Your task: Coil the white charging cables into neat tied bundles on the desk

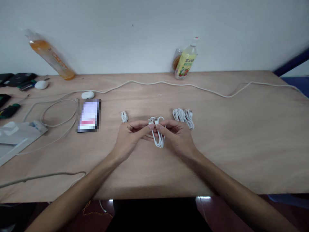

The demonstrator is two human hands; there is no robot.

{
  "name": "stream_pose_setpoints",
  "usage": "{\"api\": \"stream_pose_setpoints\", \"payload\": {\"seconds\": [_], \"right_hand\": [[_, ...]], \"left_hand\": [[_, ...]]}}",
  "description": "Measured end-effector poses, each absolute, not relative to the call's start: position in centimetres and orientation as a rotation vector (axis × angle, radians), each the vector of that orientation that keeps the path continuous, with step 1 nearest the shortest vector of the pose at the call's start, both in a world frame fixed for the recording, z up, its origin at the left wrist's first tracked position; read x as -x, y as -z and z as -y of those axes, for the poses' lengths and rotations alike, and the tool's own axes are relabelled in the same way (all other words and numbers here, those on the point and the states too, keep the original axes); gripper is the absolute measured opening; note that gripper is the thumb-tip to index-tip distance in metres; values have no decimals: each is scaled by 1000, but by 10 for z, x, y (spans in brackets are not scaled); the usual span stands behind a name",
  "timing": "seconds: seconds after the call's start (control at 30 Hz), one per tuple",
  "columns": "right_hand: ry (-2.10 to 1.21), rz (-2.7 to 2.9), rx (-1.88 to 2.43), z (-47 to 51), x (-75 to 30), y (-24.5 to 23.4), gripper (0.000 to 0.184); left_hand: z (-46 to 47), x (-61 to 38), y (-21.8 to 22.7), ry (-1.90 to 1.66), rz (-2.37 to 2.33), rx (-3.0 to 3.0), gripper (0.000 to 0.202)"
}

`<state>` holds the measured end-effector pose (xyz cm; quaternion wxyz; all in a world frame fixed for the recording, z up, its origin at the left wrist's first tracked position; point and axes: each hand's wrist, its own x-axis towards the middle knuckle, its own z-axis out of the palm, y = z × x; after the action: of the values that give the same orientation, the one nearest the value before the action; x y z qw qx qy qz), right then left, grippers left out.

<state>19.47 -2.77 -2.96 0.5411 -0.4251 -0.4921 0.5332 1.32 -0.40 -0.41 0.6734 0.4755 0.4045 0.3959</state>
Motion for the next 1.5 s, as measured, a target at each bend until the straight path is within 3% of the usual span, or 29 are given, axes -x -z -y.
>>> {"api": "stream_pose_setpoints", "payload": {"seconds": [0.17,1.5], "right_hand": [[-1259,1180,1041,27,-195,30,30],[-1306,1153,1029,27,-195,32,27]], "left_hand": [[5,-13,3,-882,-922,-1075,23],[5,-12,0,-860,-949,-1088,38]]}}
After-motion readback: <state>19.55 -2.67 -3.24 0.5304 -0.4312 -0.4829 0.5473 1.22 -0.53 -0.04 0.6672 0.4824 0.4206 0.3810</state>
